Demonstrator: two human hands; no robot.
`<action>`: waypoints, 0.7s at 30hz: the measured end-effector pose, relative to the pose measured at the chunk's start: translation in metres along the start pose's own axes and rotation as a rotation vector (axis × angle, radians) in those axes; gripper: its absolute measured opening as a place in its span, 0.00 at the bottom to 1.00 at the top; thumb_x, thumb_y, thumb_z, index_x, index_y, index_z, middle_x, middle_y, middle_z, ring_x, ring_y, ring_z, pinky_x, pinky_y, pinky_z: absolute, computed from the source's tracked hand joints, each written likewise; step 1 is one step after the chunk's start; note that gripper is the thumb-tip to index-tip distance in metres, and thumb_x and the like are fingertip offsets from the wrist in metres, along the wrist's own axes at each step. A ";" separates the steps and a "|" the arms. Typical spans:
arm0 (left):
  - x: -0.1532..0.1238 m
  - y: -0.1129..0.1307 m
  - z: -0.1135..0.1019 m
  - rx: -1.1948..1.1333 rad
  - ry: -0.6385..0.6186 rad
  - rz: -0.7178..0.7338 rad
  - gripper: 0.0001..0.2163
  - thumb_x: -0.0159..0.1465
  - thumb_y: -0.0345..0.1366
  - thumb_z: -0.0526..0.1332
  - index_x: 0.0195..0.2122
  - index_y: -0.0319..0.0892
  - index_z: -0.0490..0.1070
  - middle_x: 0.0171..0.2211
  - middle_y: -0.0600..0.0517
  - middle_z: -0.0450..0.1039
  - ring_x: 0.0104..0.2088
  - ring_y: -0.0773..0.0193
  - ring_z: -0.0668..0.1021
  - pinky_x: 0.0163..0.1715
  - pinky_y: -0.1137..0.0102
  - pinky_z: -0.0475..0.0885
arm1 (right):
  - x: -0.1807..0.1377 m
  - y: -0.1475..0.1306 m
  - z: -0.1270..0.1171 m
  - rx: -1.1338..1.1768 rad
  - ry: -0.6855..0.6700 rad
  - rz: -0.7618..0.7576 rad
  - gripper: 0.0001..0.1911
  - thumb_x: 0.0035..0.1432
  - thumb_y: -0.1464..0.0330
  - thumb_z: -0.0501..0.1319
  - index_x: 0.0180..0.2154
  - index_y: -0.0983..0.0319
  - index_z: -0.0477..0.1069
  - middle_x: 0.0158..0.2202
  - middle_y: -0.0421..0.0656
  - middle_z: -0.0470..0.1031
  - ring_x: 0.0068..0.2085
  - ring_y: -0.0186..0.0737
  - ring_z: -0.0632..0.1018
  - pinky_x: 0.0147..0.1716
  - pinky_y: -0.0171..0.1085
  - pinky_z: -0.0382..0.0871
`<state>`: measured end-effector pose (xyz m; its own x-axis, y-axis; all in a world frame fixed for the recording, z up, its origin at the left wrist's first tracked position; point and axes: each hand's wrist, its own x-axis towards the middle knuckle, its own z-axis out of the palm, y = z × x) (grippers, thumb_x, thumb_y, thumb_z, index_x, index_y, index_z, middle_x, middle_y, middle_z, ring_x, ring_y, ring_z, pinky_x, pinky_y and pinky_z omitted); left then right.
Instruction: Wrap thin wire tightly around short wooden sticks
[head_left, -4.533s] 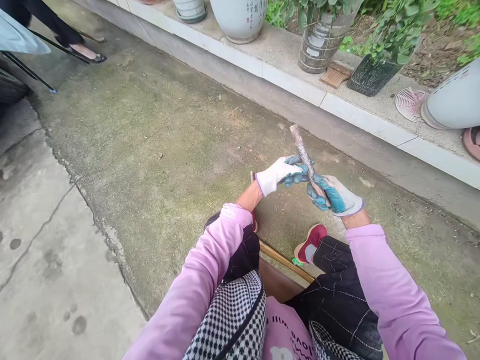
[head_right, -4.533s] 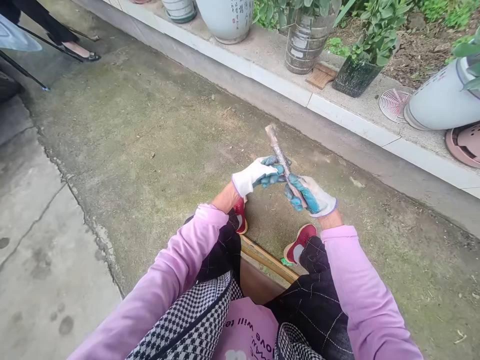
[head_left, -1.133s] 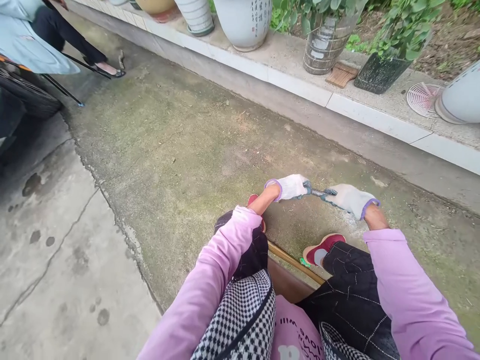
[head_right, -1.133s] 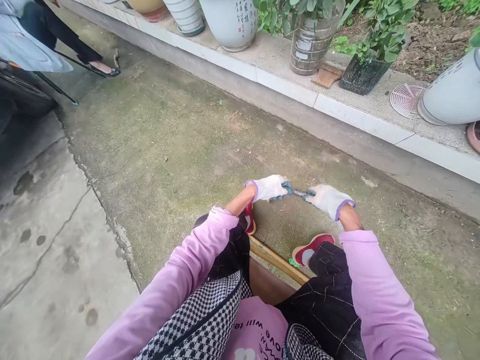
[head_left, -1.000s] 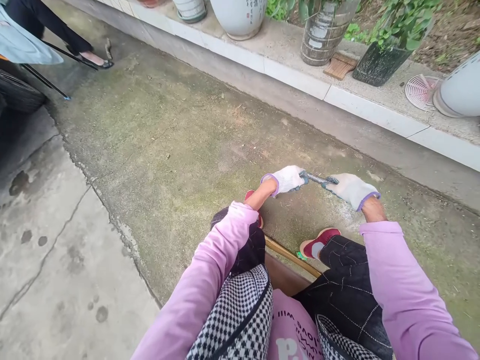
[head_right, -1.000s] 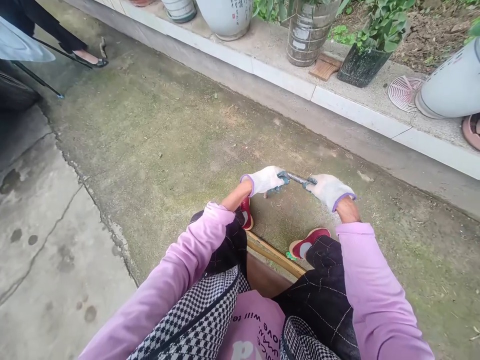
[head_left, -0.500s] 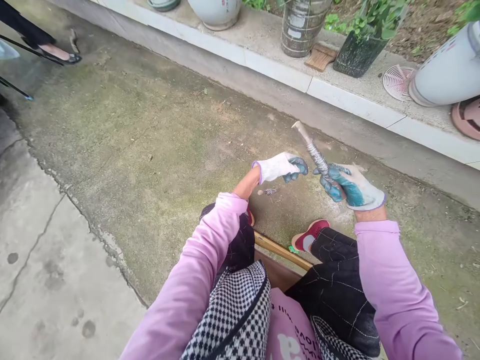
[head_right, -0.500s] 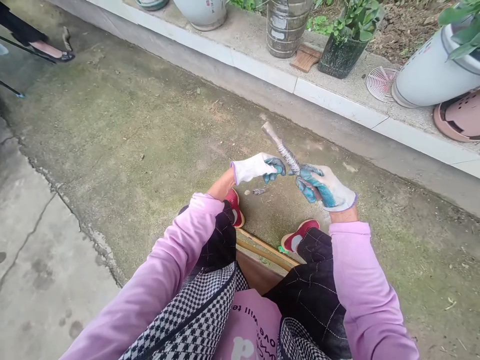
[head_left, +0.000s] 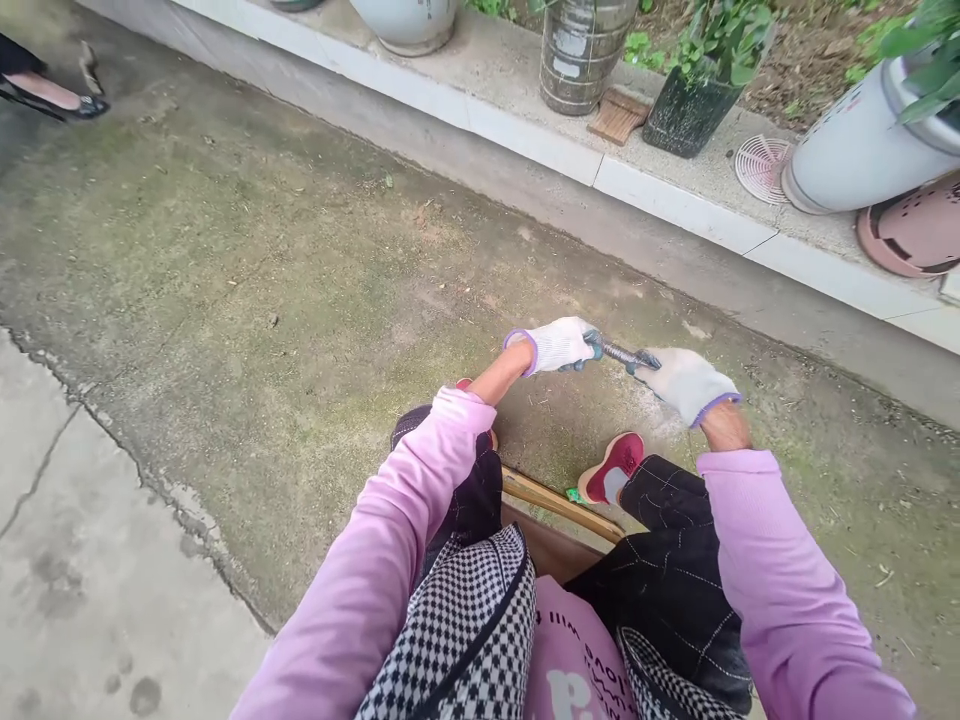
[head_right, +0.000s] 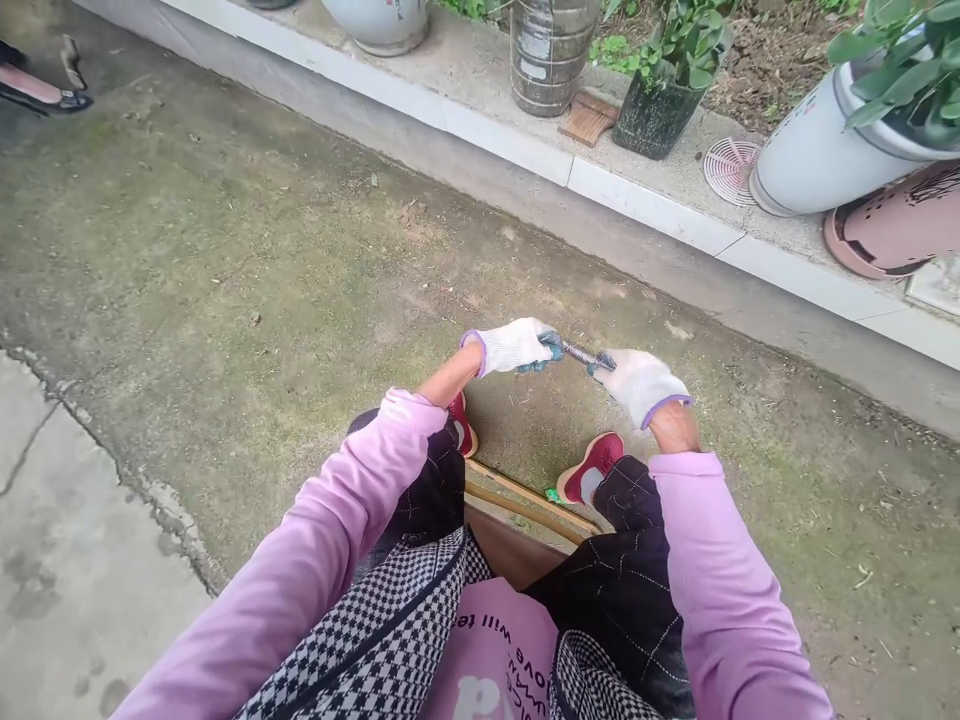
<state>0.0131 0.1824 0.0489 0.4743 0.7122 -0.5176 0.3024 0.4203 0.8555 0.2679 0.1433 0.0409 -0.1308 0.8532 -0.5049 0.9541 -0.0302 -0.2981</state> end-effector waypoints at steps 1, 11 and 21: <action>-0.001 0.004 0.003 0.048 -0.020 -0.008 0.06 0.69 0.21 0.65 0.35 0.34 0.80 0.18 0.56 0.71 0.18 0.73 0.66 0.22 0.75 0.60 | 0.003 -0.001 -0.003 -0.020 0.038 0.056 0.14 0.70 0.56 0.64 0.37 0.58 0.82 0.33 0.51 0.82 0.34 0.48 0.79 0.32 0.42 0.62; 0.000 0.012 -0.004 -0.122 -0.041 0.074 0.08 0.74 0.28 0.64 0.47 0.35 0.83 0.22 0.57 0.73 0.21 0.73 0.72 0.23 0.79 0.68 | -0.007 -0.028 -0.017 1.026 0.178 0.027 0.28 0.48 0.42 0.76 0.33 0.56 0.73 0.25 0.39 0.74 0.20 0.34 0.66 0.16 0.36 0.62; 0.018 -0.007 -0.014 -0.166 -0.156 0.159 0.06 0.63 0.22 0.67 0.36 0.35 0.83 0.31 0.52 0.82 0.31 0.70 0.81 0.41 0.73 0.78 | -0.007 -0.036 -0.017 1.260 0.044 -0.066 0.28 0.50 0.44 0.80 0.34 0.59 0.75 0.23 0.37 0.71 0.18 0.31 0.65 0.14 0.34 0.58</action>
<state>0.0085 0.2002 0.0336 0.6306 0.6866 -0.3618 0.0805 0.4058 0.9104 0.2388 0.1468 0.0690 -0.1358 0.8879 -0.4394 0.0241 -0.4404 -0.8975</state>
